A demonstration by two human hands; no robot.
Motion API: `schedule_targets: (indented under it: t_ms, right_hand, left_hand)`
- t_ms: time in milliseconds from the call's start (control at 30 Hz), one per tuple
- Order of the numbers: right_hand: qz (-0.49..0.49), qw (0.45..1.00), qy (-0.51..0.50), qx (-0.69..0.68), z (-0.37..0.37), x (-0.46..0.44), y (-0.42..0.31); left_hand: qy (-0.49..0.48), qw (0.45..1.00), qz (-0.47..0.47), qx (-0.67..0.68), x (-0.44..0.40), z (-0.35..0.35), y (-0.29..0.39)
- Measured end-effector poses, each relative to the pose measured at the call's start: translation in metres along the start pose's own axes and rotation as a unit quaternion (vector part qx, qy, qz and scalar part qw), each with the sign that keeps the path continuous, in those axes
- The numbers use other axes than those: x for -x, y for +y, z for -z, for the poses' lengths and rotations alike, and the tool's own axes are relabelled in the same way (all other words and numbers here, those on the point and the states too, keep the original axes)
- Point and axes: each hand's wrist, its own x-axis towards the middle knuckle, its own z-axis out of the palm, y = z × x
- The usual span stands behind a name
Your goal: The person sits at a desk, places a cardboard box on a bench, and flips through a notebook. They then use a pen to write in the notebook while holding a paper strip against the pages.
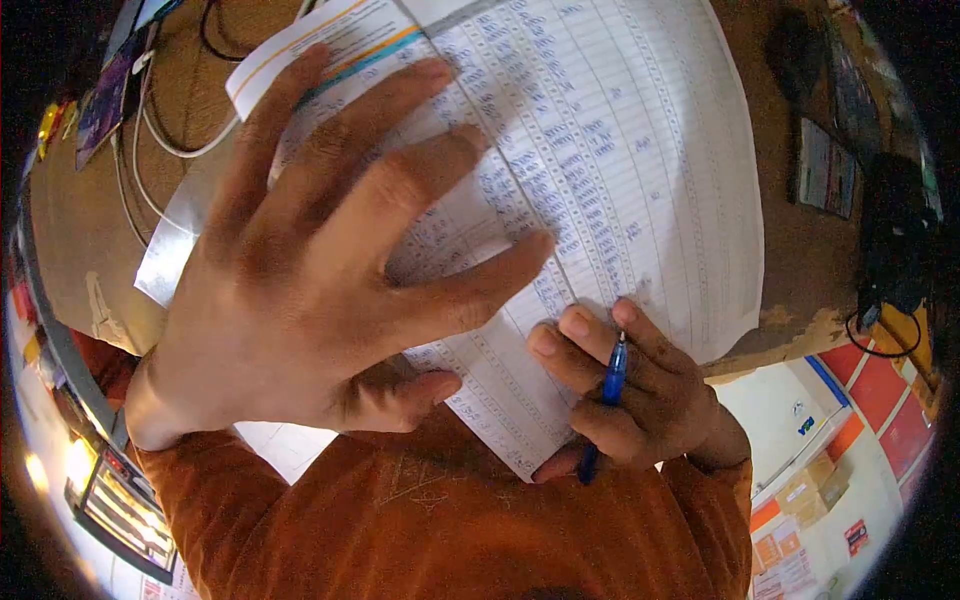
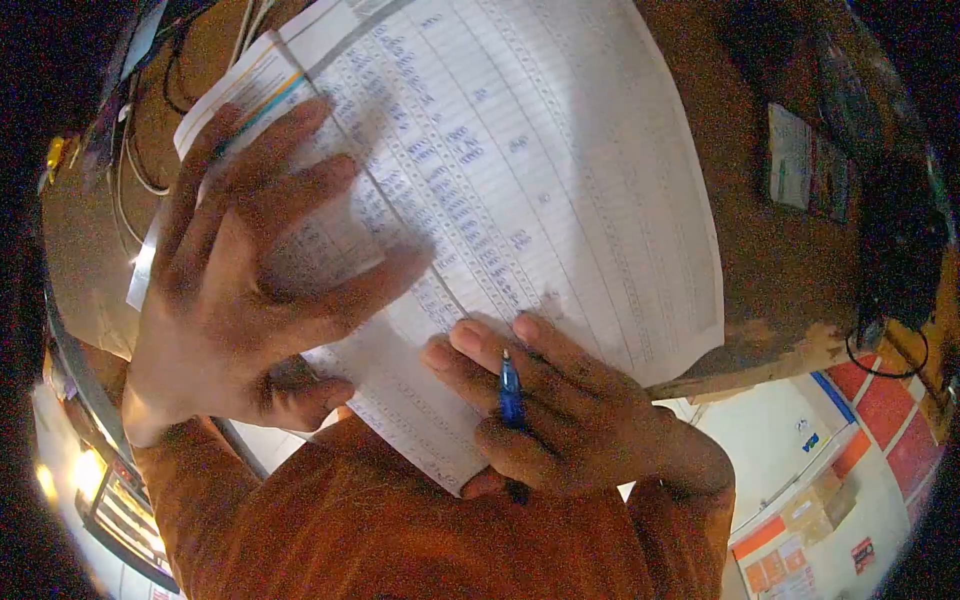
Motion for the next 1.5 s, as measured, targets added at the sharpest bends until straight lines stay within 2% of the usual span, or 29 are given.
schedule_targets:
  t_ms: [200,400,600,800,1000,1100,1300,1500]
  right_hand:
    - [0.012,0.999,0.047,-0.021,-0.007,0.005,0.005]
    - [0.021,1.000,0.014,0.019,-0.008,-0.012,-0.003]
    - [0.022,0.999,0.021,0.042,-0.010,-0.011,-0.005]
    - [0.017,0.998,0.065,0.006,-0.013,-0.012,-0.005]
    - [0.005,0.999,0.035,0.016,-0.007,-0.016,-0.008]
    - [0.009,0.998,0.066,0.005,-0.013,-0.015,-0.007]
    - [0.016,0.998,0.058,0.019,-0.012,-0.013,-0.005]
    - [0.022,0.997,0.068,0.026,-0.013,-0.013,-0.003]
  left_hand:
    - [0.009,0.999,-0.035,-0.012,0.001,-0.005,0.005]
    - [0.021,0.998,-0.051,0.000,0.022,-0.008,-0.011]
    - [0.016,0.999,-0.044,-0.006,0.023,-0.009,-0.010]
    - [0.012,0.999,-0.044,-0.026,0.017,-0.003,-0.007]
    - [0.012,0.999,-0.027,-0.035,0.015,-0.003,-0.018]
    - [0.050,0.998,-0.023,-0.002,0.022,-0.011,-0.022]
    - [0.033,0.999,-0.032,-0.021,0.019,-0.010,-0.022]
    - [0.069,0.997,-0.040,-0.011,0.021,-0.023,-0.025]
